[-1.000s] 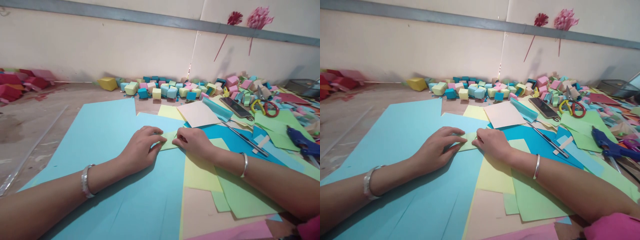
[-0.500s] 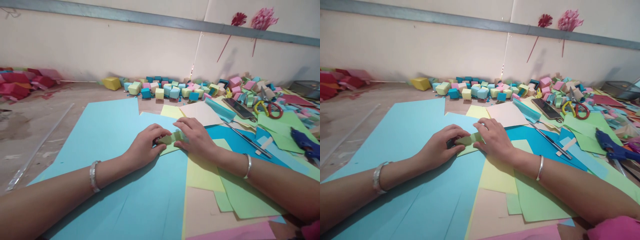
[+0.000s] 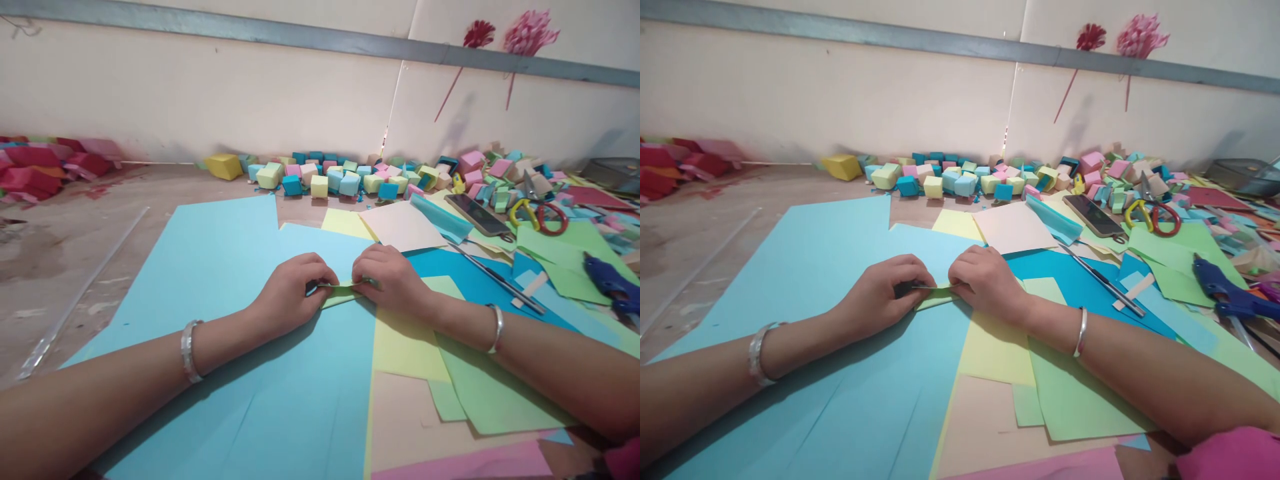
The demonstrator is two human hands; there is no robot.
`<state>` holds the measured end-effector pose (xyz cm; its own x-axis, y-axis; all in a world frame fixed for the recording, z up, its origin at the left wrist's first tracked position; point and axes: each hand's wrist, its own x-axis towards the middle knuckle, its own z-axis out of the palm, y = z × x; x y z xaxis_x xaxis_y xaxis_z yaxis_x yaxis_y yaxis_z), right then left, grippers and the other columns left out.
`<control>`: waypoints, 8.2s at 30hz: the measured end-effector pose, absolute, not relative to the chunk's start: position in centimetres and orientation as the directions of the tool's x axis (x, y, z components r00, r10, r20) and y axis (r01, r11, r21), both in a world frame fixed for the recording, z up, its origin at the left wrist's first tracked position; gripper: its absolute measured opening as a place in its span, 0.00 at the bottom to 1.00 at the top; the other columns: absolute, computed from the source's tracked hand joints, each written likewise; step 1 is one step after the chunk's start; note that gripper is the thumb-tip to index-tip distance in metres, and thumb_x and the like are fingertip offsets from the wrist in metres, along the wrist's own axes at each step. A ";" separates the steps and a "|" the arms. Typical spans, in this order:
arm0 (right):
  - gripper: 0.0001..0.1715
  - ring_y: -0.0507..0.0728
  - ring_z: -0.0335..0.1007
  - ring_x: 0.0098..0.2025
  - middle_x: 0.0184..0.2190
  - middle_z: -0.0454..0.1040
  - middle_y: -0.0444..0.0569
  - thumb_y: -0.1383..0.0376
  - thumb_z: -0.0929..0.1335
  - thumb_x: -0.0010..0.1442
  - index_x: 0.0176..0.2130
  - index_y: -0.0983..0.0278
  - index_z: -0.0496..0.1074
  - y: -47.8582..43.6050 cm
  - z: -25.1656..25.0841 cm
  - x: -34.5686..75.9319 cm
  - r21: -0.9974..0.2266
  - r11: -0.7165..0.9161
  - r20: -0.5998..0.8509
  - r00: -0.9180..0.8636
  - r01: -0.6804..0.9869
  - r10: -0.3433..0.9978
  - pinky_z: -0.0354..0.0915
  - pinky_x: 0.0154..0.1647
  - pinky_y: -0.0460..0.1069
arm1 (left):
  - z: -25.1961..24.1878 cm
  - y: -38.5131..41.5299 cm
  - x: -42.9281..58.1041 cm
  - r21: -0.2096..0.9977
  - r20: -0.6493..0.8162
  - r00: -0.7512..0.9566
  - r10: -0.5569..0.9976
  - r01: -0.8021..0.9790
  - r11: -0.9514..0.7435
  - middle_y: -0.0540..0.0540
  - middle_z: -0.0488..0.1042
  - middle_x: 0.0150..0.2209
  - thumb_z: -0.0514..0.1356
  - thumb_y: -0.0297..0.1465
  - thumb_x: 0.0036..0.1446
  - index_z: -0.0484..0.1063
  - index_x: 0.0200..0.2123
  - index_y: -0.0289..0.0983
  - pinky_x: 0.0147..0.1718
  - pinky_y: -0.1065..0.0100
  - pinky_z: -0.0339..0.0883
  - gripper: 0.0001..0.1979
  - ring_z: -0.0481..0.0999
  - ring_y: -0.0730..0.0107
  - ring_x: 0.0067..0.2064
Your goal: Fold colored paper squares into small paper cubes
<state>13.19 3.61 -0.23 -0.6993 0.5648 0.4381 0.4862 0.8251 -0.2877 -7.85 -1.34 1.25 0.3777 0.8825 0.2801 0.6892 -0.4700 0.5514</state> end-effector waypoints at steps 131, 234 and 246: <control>0.10 0.52 0.61 0.28 0.26 0.67 0.45 0.65 0.63 0.63 0.30 0.61 0.60 2.9 1.2 14.1 -0.354 0.923 0.803 -0.457 0.151 0.382 0.60 0.30 0.47 | 1.9 -1.1 -4.0 0.677 0.549 0.196 0.812 0.466 -0.570 0.48 0.72 0.31 0.58 0.38 0.61 0.71 0.32 0.38 0.34 0.68 0.66 0.10 0.70 0.70 0.33; 0.09 0.52 0.67 0.30 0.28 0.73 0.47 0.73 0.66 0.57 0.31 0.64 0.75 5.0 -0.1 14.6 -0.519 0.793 0.637 -0.475 0.319 0.608 0.61 0.31 0.47 | 1.5 0.2 -4.6 0.891 0.354 -0.038 0.934 0.317 -0.325 0.54 0.66 0.21 0.69 0.39 0.47 0.74 0.33 0.37 0.21 0.72 0.56 0.13 0.61 0.76 0.22; 0.10 0.54 0.69 0.32 0.29 0.73 0.49 0.72 0.65 0.59 0.30 0.65 0.76 6.1 -0.4 15.0 -0.531 0.792 0.661 -0.438 0.302 0.610 0.63 0.33 0.48 | 1.4 0.7 -4.9 0.979 0.189 -0.079 0.979 0.095 -0.181 0.50 0.69 0.23 0.63 0.40 0.54 0.78 0.31 0.35 0.24 0.72 0.60 0.13 0.64 0.75 0.25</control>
